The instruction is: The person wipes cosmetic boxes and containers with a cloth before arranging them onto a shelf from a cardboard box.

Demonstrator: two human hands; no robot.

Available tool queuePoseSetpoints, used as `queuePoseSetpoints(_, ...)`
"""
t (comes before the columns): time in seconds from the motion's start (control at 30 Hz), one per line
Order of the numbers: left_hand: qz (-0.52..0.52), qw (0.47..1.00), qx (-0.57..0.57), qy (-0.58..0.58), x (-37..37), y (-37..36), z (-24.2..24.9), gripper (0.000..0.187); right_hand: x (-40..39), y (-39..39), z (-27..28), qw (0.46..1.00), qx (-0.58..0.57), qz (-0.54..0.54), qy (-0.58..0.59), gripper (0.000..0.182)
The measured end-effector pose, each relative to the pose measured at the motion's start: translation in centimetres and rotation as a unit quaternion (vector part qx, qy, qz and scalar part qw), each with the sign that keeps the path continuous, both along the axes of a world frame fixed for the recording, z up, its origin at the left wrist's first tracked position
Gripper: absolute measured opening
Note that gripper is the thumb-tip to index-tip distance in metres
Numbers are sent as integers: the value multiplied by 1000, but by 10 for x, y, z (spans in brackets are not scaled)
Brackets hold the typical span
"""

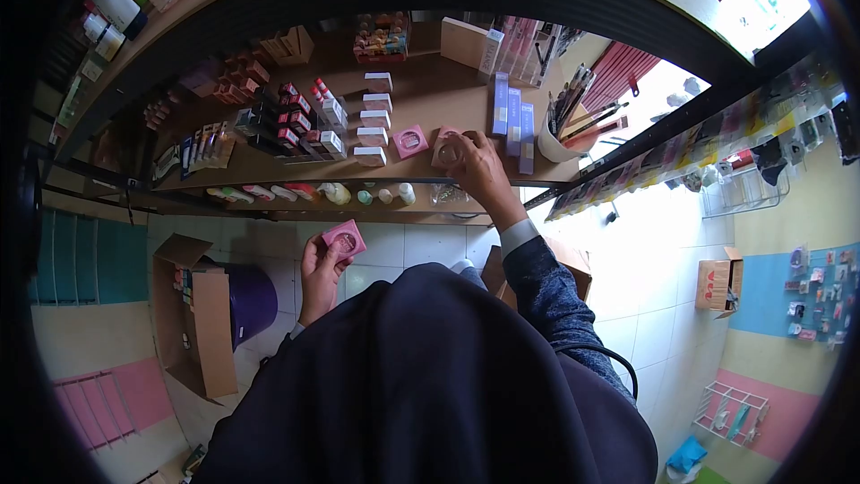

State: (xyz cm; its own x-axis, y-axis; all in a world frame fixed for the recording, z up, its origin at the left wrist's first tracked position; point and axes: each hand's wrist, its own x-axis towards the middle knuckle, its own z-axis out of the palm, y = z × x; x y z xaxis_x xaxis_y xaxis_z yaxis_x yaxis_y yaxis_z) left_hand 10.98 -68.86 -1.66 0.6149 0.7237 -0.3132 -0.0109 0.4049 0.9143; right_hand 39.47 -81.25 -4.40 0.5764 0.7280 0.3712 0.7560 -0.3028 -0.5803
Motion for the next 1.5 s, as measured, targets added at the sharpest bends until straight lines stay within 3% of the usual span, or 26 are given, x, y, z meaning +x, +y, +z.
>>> queuePoseSetpoints(0.13,0,1000,2,-2,-2,0,-4,24,-5,0,9,997,-21,-34,-59,54)
queuePoseSetpoints(0.2,4,1000,2,-1,-3,1,-3,24,-12,0,10,992,23,-120,-11,59)
queuePoseSetpoints(0.3,9,1000,-2,-2,-3,0,-3,24,-25,-8,15,980,120,-147,61,59)
queuePoseSetpoints(0.43,7,1000,-1,-3,-4,0,-2,24,-25,-13,-1,958,142,-154,195,61)
queuePoseSetpoints(0.63,2,1000,-10,-5,1,-2,-2,25,-29,10,6,983,50,-174,-5,44)
queuePoseSetpoints(0.97,10,1000,-12,4,-6,0,1,24,-28,3,9,986,11,-155,53,63)
queuePoseSetpoints(1.17,14,1000,-12,1,-9,2,-5,24,-12,-6,-10,997,-33,-71,-27,64)
queuePoseSetpoints(1.37,9,1000,-12,2,-7,1,-5,25,-17,-5,-11,996,-38,-78,14,64)
queuePoseSetpoints(1.5,4,1000,-11,3,-8,1,-8,24,-21,-1,6,996,-30,-84,-18,66)
